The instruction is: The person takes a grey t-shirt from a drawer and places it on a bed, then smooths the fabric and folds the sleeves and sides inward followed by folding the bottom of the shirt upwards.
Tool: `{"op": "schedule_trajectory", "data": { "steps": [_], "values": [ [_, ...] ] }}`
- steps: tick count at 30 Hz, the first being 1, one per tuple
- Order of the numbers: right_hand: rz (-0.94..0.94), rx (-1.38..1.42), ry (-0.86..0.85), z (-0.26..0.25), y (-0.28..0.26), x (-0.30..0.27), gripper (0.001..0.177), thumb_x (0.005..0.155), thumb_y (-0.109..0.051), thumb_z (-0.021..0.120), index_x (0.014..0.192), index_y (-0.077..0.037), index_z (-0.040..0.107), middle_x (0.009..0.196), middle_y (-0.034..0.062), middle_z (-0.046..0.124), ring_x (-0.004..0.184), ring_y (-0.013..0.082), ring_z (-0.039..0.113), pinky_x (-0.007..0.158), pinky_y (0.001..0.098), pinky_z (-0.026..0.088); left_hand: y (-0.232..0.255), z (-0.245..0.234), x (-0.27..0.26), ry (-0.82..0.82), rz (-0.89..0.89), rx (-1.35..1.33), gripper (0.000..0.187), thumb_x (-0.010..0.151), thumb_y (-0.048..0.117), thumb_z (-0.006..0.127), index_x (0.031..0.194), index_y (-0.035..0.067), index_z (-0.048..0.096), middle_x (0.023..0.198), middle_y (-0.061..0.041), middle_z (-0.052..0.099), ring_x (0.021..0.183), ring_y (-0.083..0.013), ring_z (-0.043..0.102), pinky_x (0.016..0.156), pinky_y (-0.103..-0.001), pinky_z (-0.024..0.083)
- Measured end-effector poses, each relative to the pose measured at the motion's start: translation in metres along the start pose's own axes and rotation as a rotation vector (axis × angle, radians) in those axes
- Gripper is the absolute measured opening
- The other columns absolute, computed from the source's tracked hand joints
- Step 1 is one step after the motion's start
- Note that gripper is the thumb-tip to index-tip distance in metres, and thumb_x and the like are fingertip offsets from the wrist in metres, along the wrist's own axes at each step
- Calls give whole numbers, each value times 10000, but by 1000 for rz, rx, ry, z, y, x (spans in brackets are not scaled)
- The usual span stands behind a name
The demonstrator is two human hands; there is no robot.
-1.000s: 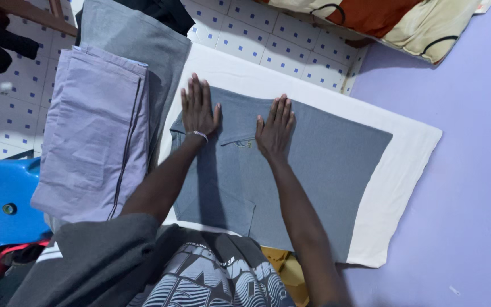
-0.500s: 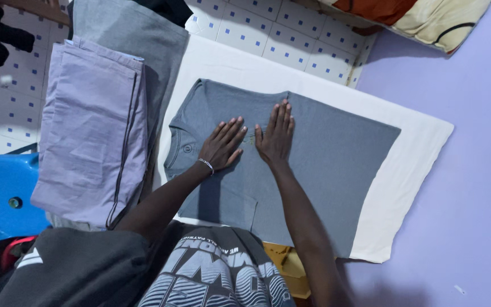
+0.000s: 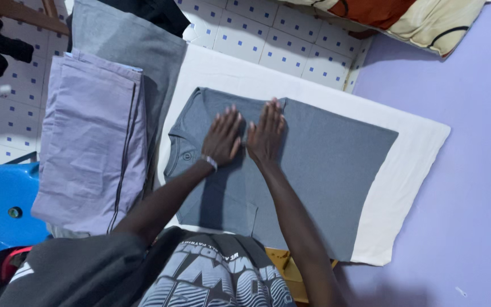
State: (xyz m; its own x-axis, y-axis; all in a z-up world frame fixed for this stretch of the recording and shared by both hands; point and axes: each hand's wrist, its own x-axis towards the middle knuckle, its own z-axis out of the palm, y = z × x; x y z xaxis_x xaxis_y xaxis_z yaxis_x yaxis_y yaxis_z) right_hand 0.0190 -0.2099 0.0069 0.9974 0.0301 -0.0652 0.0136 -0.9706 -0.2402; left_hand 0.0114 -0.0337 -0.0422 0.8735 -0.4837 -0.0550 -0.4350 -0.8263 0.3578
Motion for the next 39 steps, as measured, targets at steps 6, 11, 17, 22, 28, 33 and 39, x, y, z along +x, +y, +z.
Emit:
{"op": "schedule_trajectory", "data": {
  "steps": [6, 11, 17, 22, 28, 33, 39],
  "values": [
    [-11, 3, 19, 10, -5, 19, 779, 1098, -430, 423, 1617, 70, 127, 1705, 273, 77, 1601, 392, 69, 1279, 561, 137, -43, -11, 51, 92, -108, 44, 813, 1050, 454, 467, 1664, 18, 160, 1731, -223, 68, 1617, -339, 77, 1309, -472, 68],
    [13, -10, -1, 7, 13, 18, 822, 1082, -463, 433, 1620, 69, 113, 1709, 279, 56, 1605, 394, 49, 1282, 564, 137, -63, -26, 44, 51, -167, 67, 878, 1022, 492, 495, 1658, -11, 159, 1723, -242, 68, 1610, -335, 52, 1301, -477, 58],
    [-22, -32, -18, -5, 30, 16, 766, 1123, -445, 356, 1644, 52, 93, 1735, 230, 34, 1621, 348, 20, 1306, 560, 68, -69, -27, 41, 92, -187, 100, 877, 1060, 514, 447, 1663, -47, 145, 1743, -233, 47, 1629, -307, 10, 1315, -455, 3],
    [53, -116, -109, -19, 22, 5, 756, 1102, -460, 325, 1628, 32, 97, 1718, 223, 31, 1595, 355, 21, 1265, 580, 59, -58, -31, 41, 76, -230, 98, 863, 1054, 519, 400, 1656, -52, 162, 1740, -224, 66, 1618, -292, 4, 1306, -452, 3],
    [-59, 15, 23, 0, -20, -89, 662, 1081, -317, 408, 1606, 46, 233, 1698, 246, 188, 1597, 375, 171, 1273, 583, 119, 7, -21, -38, -185, 32, 71, 778, 1074, 443, 363, 1663, -33, 183, 1726, -232, 152, 1578, -365, 182, 1296, -479, 96],
    [-137, 88, -99, 29, -62, -189, 638, 1044, -230, 450, 1597, 34, 271, 1693, 212, 253, 1589, 356, 222, 1278, 553, 167, 35, 17, -151, -169, 225, -28, 700, 1028, 387, 333, 1603, -4, 257, 1689, -196, 213, 1588, -288, 148, 1288, -461, 92],
    [-199, 158, -181, 48, -74, -260, 676, 1031, -293, 497, 1588, 29, 288, 1679, 202, 267, 1568, 339, 237, 1245, 522, 188, 27, 22, -224, -91, 251, -86, 664, 1031, 377, 383, 1600, 38, 326, 1698, -130, 261, 1583, -262, 207, 1287, -458, 119]
  ]
}}
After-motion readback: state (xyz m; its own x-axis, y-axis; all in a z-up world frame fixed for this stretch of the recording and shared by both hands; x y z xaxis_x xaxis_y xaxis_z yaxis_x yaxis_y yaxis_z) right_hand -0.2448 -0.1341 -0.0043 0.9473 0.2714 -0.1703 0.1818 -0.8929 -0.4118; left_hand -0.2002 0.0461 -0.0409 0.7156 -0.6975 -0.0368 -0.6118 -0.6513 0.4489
